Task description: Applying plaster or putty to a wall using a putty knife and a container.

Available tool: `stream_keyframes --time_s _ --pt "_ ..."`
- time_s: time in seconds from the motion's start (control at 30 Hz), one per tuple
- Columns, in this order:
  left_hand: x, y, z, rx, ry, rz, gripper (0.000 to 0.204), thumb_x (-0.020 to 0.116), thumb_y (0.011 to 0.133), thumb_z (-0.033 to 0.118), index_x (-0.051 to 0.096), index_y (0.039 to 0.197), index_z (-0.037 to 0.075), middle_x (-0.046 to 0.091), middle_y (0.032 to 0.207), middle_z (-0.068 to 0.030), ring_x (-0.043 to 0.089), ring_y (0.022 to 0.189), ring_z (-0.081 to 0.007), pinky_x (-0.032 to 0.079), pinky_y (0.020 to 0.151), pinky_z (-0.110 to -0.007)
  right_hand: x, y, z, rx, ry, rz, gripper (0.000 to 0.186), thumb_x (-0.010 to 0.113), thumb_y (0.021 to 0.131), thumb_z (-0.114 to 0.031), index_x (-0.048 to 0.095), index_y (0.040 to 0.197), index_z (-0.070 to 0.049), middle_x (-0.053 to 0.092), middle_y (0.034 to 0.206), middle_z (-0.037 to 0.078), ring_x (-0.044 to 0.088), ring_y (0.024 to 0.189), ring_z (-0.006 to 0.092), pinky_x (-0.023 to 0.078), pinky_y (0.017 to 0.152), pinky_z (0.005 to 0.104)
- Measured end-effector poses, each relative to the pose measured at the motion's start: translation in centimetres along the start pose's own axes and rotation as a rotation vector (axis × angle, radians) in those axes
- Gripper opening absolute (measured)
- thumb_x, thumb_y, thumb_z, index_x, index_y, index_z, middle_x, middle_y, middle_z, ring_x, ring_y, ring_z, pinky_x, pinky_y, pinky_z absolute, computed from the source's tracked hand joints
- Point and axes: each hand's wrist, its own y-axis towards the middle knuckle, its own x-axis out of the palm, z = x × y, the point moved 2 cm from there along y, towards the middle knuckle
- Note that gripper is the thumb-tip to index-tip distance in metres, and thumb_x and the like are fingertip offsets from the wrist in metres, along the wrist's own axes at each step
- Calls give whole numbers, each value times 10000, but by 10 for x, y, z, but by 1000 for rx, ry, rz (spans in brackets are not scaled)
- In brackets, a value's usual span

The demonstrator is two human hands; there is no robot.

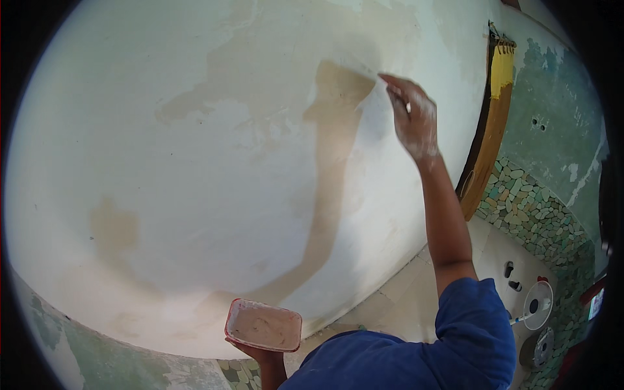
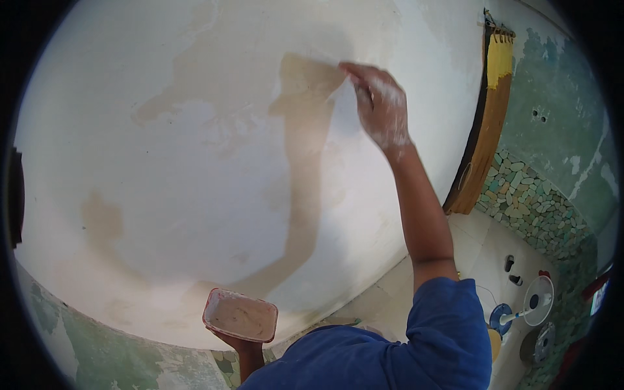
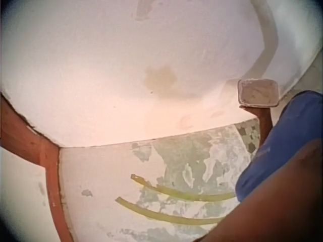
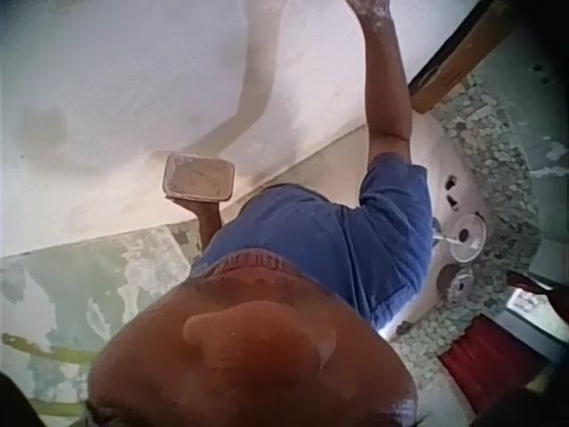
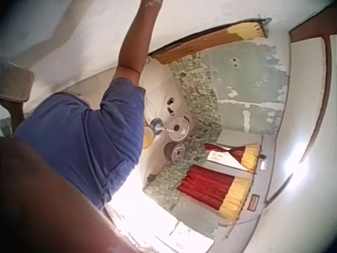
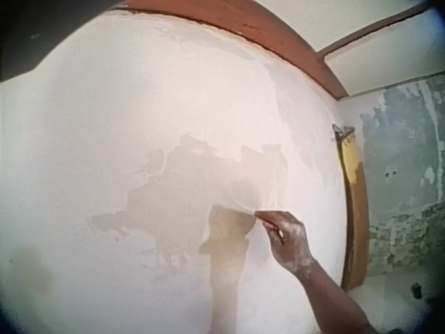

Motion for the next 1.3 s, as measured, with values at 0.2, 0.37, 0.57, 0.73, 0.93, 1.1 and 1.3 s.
stream_keyframes --time_s 0.2,0.37,0.57,0.73,0.93,1.1,1.3 --pt "1 -1 -1 -8 27 -13 649 343 975 686 519 1344 182 587 1295 -61 598 1142 -293 524 949 -510 13 -2 6 194 198 -340 269 565 949 88 673 1178 -5 685 1127 110 642 1073 174 517 949 288" --pt "4 -3 0 -38 -6 66 639 343 975 682 526 1338 190 587 1301 -56 600 1133 -290 522 948 -509 17 -51 -25 68 115 -447 340 593 876 128 677 1165 -30 702 1101 121 660 1030 240 548 909 339" --pt "5 -2 3 -37 17 8 653 344 968 696 522 1350 197 588 1300 -51 598 1141 -293 512 959 -524 14 -39 -39 -68 85 -356 334 632 841 66 691 1127 -96 716 1055 83 658 960 290 544 860 372" --pt "2 -4 0 -36 -6 -6 664 349 964 705 524 1355 197 595 1301 -56 602 1140 -303 517 952 -524 24 19 -32 -204 -69 -105 347 625 831 69 694 1129 -94 711 1071 88 655 971 289 543 858 368" --pt "-11 -6 3 -18 -37 -62 679 361 954 717 535 1350 194 586 1326 -58 598 1155 -307 510 965 -531 56 -60 -46 -189 -137 -234 521 617 716 111 683 1185 -107 696 1127 127 661 940 326 578 803 389" --pt "-14 -8 12 21 -9 -6 698 363 943 733 528 1362 200 586 1327 -53 590 1170 -301 502 978 -536 41 -83 -63 -203 8 -379 484 638 729 122 693 1160 -93 702 1113 117 662 920 300 575 799 369" --pt "-7 -8 8 -11 -27 33 695 360 942 735 525 1366 209 584 1326 -49 589 1167 -304 501 974 -540 22 15 -46 -339 -93 -108 405 636 792 104 693 1146 -84 711 1088 91 656 944 285 536 845 381"
